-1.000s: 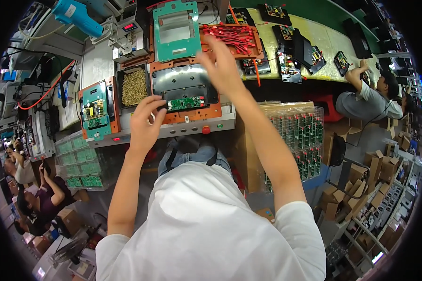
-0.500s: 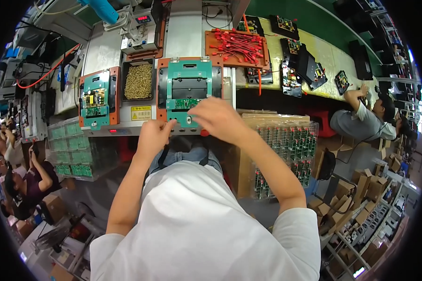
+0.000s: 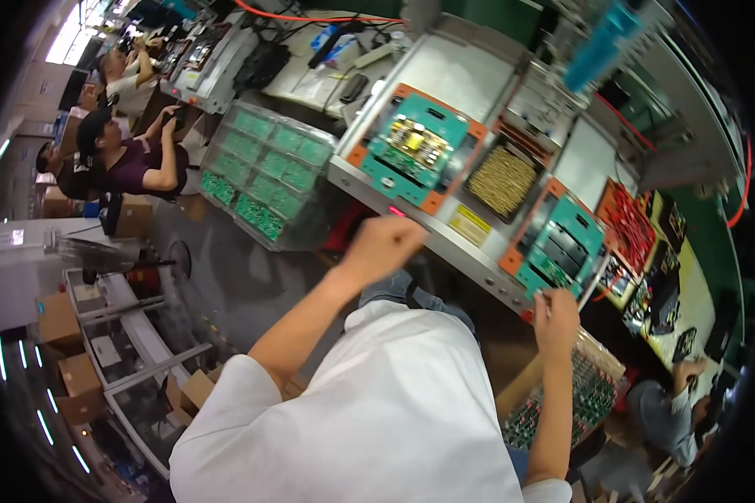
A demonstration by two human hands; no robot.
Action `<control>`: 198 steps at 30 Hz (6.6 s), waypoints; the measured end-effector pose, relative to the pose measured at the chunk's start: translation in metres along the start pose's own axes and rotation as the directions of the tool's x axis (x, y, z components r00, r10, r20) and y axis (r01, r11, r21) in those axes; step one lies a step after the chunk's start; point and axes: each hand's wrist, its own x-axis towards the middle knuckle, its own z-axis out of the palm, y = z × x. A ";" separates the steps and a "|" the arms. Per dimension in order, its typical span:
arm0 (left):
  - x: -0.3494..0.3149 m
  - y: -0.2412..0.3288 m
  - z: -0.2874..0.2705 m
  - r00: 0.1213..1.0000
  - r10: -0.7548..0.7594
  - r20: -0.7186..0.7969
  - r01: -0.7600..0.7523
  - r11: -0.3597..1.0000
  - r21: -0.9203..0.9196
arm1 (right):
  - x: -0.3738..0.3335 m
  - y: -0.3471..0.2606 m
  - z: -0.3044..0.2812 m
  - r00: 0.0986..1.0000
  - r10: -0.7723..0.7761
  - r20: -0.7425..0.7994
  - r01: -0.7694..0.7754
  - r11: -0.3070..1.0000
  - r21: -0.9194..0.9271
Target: The person assembles electronic components and device housing for circuit boards using an automated assembly machine and a testing fixture.
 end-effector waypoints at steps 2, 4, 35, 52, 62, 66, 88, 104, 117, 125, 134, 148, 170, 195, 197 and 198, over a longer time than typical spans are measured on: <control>-0.006 -0.057 -0.064 0.929 -0.034 -0.369 0.092 0.986 0.141 | 0.002 0.002 -0.016 0.991 0.127 0.034 -0.129 0.990 0.054; -0.039 -0.125 -0.125 0.847 -0.011 -0.532 0.301 0.834 0.462 | 0.005 -0.007 -0.037 0.981 0.193 -0.038 -0.190 0.980 0.060; 0.042 0.063 0.030 0.946 0.221 0.238 -0.163 0.957 -0.239 | 0.036 -0.085 -0.015 0.975 0.115 -0.189 -0.069 0.970 0.233; 0.045 0.060 0.059 0.896 0.433 0.101 -0.443 0.845 0.299 | 0.067 -0.058 0.006 0.995 0.065 0.074 -0.080 0.975 0.208; 0.052 0.060 0.032 0.882 0.446 0.153 -0.468 0.869 0.160 | 0.025 -0.120 0.003 0.906 0.405 -0.120 -0.285 0.797 0.533; 0.038 0.051 -0.034 0.949 0.315 -0.020 -0.310 0.942 0.127 | -0.026 -0.158 0.073 0.921 0.349 0.170 -0.386 0.768 0.512; 0.023 -0.026 -0.082 0.866 0.483 0.126 -0.496 0.805 0.326 | -0.017 -0.184 0.063 0.740 0.628 0.240 -0.636 0.538 0.553; 0.307 -0.030 -0.074 0.716 0.698 0.021 -0.671 0.679 0.299 | 0.240 -0.218 0.115 0.962 -0.026 0.271 0.107 0.952 -0.288; -0.006 -0.052 -0.150 0.932 -0.243 0.269 0.346 0.374 -0.861 | 0.173 -0.272 0.048 0.939 -0.195 -0.282 0.175 0.980 -0.095; -0.027 -0.027 -0.107 0.917 -0.264 0.299 0.379 0.341 -0.860 | 0.128 -0.004 -0.010 0.752 0.258 -0.607 -0.264 0.961 0.083; -0.043 0.001 -0.076 0.961 -0.194 0.196 0.265 0.457 -0.849 | 0.150 0.063 0.022 0.913 0.251 -0.321 -0.245 0.968 0.058; -0.027 0.053 -0.016 0.894 -0.318 0.316 0.404 0.269 -0.874 | 0.141 0.241 -0.022 0.711 0.659 -0.244 0.455 -0.168 0.874; -0.020 0.058 -0.029 0.967 -0.171 0.191 0.252 0.488 -0.836 | 0.062 -0.151 -0.062 0.985 0.099 -0.143 -0.018 0.875 0.484; -0.033 0.051 -0.045 0.998 -0.044 0.033 0.054 0.719 -0.693 | 0.059 -0.185 -0.019 0.987 0.065 -0.150 -0.001 0.919 0.395; -0.032 0.049 -0.044 0.998 -0.056 0.024 0.057 0.718 -0.693 | 0.057 -0.184 -0.019 0.985 0.096 -0.143 -0.028 0.909 0.417; -0.031 0.047 -0.044 0.997 -0.071 0.017 0.063 0.716 -0.695 | 0.056 -0.182 -0.017 0.985 0.108 -0.137 -0.041 0.907 0.419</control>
